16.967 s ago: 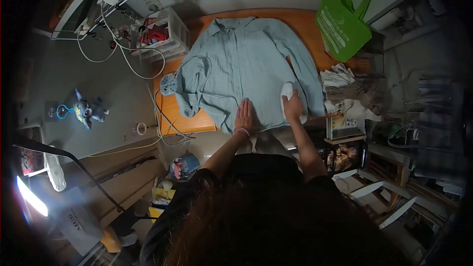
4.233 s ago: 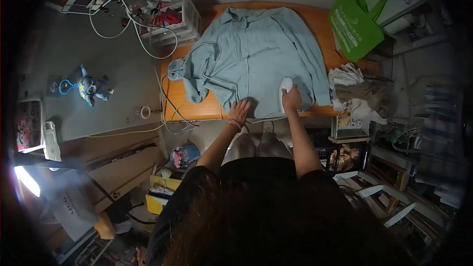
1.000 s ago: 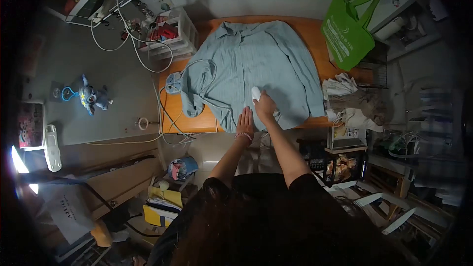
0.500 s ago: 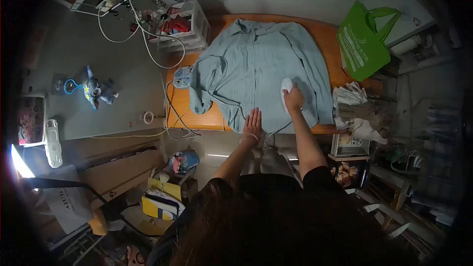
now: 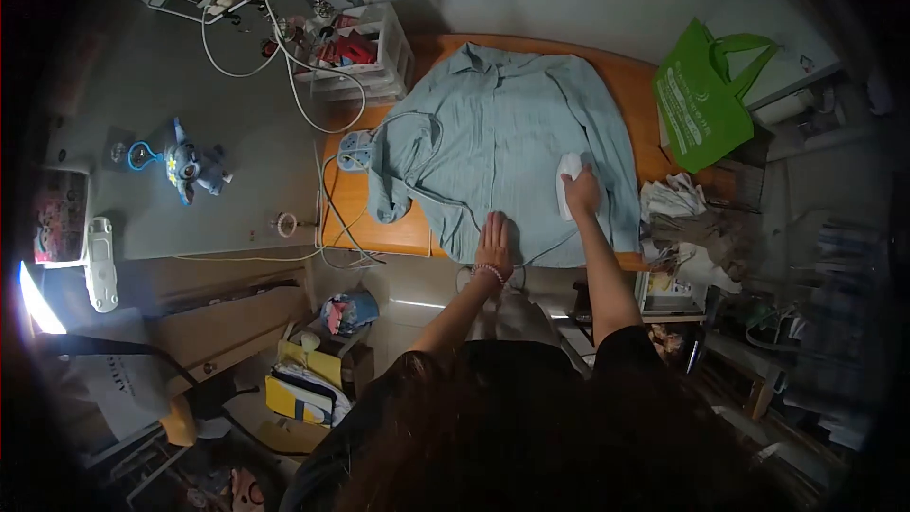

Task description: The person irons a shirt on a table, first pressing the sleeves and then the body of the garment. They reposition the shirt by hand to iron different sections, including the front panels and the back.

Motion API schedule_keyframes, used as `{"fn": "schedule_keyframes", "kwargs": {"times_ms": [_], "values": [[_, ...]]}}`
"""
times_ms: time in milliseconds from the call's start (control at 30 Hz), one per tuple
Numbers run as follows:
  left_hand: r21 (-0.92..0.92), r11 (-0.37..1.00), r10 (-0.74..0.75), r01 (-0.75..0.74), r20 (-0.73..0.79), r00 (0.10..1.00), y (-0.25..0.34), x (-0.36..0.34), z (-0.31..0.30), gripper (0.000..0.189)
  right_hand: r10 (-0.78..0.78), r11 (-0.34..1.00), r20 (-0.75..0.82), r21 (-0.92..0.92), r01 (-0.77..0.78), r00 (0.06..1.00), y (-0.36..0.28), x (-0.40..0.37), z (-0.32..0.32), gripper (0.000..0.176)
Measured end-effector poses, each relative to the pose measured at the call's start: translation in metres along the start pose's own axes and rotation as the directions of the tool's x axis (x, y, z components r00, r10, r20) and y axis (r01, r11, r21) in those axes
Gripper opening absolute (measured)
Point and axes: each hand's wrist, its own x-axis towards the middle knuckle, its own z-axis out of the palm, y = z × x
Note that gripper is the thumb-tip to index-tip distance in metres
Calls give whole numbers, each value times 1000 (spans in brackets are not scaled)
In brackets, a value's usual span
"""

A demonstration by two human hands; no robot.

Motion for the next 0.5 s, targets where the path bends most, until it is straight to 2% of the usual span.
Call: {"fn": "schedule_keyframes", "kwargs": {"times_ms": [33,167,233,333,500], "values": [[17,999,34,-33,-45,998,2,1,1,78,4,1000,-7,-5,-4,1000,-1,-6,-1,45],[9,998,63,-63,-49,997,14,5,10,76,-3,999,-6,32,3,1000,14,-39,6,49],[-181,978,94,-106,-73,993,16,3,9,69,7,1000,55,21,-8,998,12,-59,8,50],[-178,966,178,-185,-55,982,19,2,10,70,18,1000,69,-26,-16,997,7,-78,12,52],[-158,976,154,-150,13,988,21,-4,8,77,10,1000,45,-6,-10,999,11,-72,23,50]]}}
